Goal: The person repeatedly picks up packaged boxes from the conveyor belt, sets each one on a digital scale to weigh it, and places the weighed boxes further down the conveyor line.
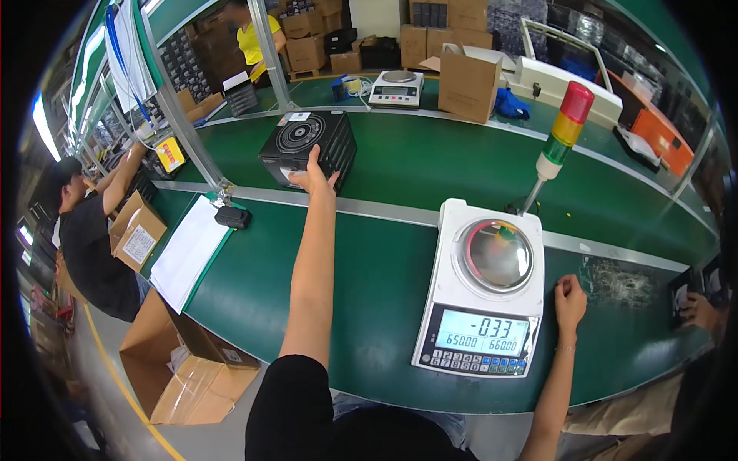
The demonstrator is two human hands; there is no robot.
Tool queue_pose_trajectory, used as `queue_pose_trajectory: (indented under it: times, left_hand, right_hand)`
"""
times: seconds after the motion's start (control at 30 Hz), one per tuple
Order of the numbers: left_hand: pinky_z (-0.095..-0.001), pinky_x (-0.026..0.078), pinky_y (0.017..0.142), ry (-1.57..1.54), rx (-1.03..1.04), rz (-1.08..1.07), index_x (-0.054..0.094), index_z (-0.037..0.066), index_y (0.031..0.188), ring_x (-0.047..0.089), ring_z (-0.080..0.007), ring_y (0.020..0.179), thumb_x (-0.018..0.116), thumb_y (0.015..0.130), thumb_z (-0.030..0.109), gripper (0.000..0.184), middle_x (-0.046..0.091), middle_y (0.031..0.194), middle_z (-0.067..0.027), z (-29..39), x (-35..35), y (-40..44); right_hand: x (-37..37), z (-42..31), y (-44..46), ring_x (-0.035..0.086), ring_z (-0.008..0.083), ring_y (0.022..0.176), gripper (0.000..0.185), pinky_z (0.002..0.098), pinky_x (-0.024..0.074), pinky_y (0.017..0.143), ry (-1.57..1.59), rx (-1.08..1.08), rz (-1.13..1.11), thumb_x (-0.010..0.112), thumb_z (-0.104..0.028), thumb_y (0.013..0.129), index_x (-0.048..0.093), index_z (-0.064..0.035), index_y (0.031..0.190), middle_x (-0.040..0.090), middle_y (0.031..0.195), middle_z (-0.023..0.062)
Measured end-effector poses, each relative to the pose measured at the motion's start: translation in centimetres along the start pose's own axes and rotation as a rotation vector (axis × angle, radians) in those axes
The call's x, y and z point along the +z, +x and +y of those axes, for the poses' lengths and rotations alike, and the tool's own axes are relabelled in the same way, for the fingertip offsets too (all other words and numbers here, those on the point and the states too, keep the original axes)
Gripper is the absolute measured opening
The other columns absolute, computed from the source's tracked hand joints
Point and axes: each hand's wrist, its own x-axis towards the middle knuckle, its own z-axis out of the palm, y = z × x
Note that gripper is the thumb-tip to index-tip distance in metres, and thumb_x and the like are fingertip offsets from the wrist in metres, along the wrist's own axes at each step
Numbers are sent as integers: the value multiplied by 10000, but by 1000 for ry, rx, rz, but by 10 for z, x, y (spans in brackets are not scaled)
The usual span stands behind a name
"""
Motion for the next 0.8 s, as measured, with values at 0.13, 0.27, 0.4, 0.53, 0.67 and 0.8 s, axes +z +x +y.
queue_pose_trajectory:
  times: [0.13, 0.27, 0.4, 0.53, 0.67, 0.8]
  left_hand:
    - [-543, 485, 790, -257, 44, -210, 185, 183, 1318, 419, -315, 1107, 711, 705, 221, 808, 335, 1262, -123, -11, -34, -12]
    - [-541, 476, 820, -283, 7, -414, 241, 191, 1310, 433, -310, 1107, 664, 757, 237, 698, 325, 1270, -111, -2, -59, -21]
    - [-549, 421, 903, -219, -61, -631, 473, 63, 1144, 490, -305, 1101, 601, 806, 299, 431, 489, 1200, -145, 26, -72, -56]
    - [-545, 426, 903, -167, -286, -823, 499, 58, 1179, 479, -319, 1131, 528, 827, 357, 463, 479, 1248, -154, 62, -73, -138]
    - [-537, 481, 839, -126, -553, -994, 458, 51, 1238, 475, -337, 1132, 486, 830, 402, 539, 472, 1254, -160, 81, -61, -200]
    - [-466, 518, 826, 70, -775, -1050, 441, 11, 1208, 487, -328, 1116, 513, 844, 347, 501, 490, 1194, -185, 90, -44, -241]
  right_hand:
    - [-1, -1, 0, 533, 243, 532, 61, 370, 403, 505, 9, -24, 23, 562, -157, 738, 573, -107, 770, 524, 564, 48]
    - [-1, 1, 1, 537, 248, 533, 63, 375, 407, 502, -2, -10, 12, 559, -159, 738, 576, -112, 777, 526, 564, 44]
    - [-2, -2, 1, 550, 254, 546, 70, 382, 413, 504, -17, 2, -5, 560, -167, 738, 576, -117, 784, 536, 572, 49]
    - [1, 3, 1, 561, 263, 560, 73, 391, 417, 511, -37, 1, 2, 561, -172, 739, 578, -120, 788, 557, 595, 62]
    - [0, 4, -1, 566, 267, 567, 78, 386, 426, 520, -24, -17, 6, 566, -166, 743, 585, -115, 798, 570, 613, 70]
    - [-3, 3, -1, 564, 253, 560, 75, 372, 430, 519, 0, -9, -1, 574, -162, 746, 592, -112, 798, 572, 610, 62]
